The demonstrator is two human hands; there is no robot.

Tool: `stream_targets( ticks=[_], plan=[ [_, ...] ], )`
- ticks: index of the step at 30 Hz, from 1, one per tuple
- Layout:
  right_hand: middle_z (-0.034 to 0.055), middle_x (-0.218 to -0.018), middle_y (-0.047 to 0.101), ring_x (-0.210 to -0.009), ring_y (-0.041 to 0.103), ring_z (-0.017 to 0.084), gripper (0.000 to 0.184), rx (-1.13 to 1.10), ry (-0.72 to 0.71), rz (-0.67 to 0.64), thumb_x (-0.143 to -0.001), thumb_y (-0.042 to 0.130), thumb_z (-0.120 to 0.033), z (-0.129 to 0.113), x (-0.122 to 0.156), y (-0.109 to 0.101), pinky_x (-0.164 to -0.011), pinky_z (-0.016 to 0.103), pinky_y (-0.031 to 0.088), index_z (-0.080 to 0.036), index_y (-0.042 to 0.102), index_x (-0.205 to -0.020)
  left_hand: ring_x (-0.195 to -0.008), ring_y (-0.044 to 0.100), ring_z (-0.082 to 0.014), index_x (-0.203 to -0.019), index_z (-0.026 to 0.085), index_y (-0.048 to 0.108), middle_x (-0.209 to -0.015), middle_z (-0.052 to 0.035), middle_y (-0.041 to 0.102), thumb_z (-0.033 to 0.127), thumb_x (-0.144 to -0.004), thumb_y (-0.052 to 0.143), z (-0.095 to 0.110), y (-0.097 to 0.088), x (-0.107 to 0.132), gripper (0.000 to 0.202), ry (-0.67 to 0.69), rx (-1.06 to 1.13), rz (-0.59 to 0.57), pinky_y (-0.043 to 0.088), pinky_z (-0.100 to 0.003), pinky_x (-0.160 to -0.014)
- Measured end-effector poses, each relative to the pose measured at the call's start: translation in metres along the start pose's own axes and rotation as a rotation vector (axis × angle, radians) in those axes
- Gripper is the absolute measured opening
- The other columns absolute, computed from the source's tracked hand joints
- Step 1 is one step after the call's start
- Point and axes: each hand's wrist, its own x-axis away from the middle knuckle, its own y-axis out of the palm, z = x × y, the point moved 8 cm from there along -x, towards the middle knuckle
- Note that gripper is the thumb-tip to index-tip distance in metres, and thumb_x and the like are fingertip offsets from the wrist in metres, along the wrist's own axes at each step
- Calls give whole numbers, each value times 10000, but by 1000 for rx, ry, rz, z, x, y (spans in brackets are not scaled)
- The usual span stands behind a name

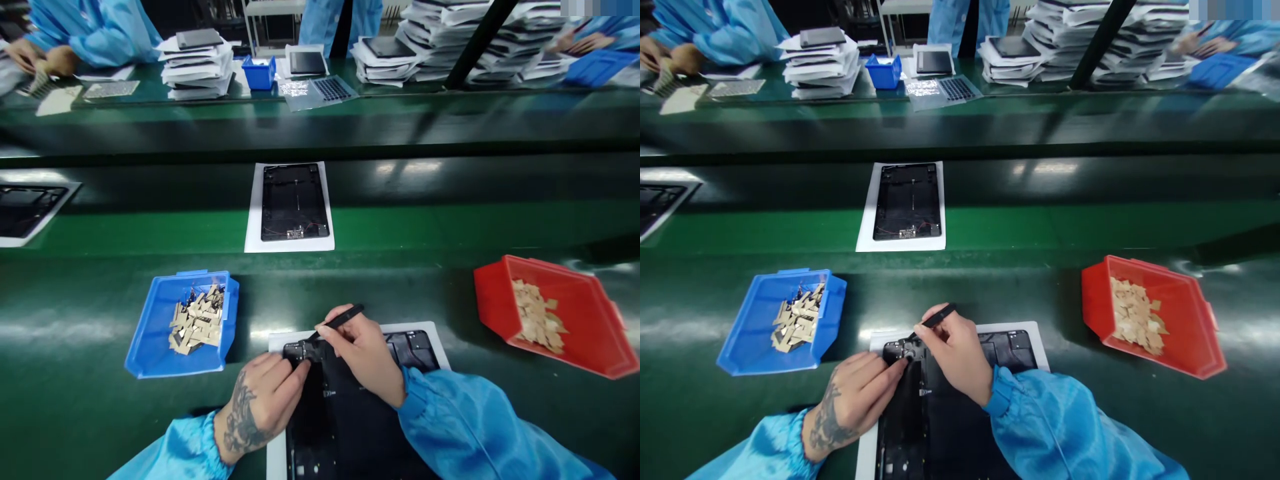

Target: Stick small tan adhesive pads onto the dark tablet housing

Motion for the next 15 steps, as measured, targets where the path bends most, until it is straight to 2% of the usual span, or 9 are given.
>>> stream_targets(
  ticks=[7, 15],
  plan=[
    [-24, -637, 529, -531, 510, 120, 131, 107, -16, -5, -856, 595, -319, -6, 3, -6, -515, 250, 410, -191, 568, -846, -582, 446, -169, -1096, 80, 591, -647, -26, 503, 96, -875, 486, 3, 5, 1, 245, 35, 11, -77, 337, -314, -511],
    [-28, -630, 531, -517, 508, 114, 138, 163, -6, 6, -860, 610, -330, -2, 3, -7, -499, 238, 404, -199, 565, -856, -573, 454, -177, -1070, 62, 598, -640, -31, 516, 80, -847, 511, 3, 2, -3, 240, 52, 35, -54, 343, -323, -485]
  ],
)
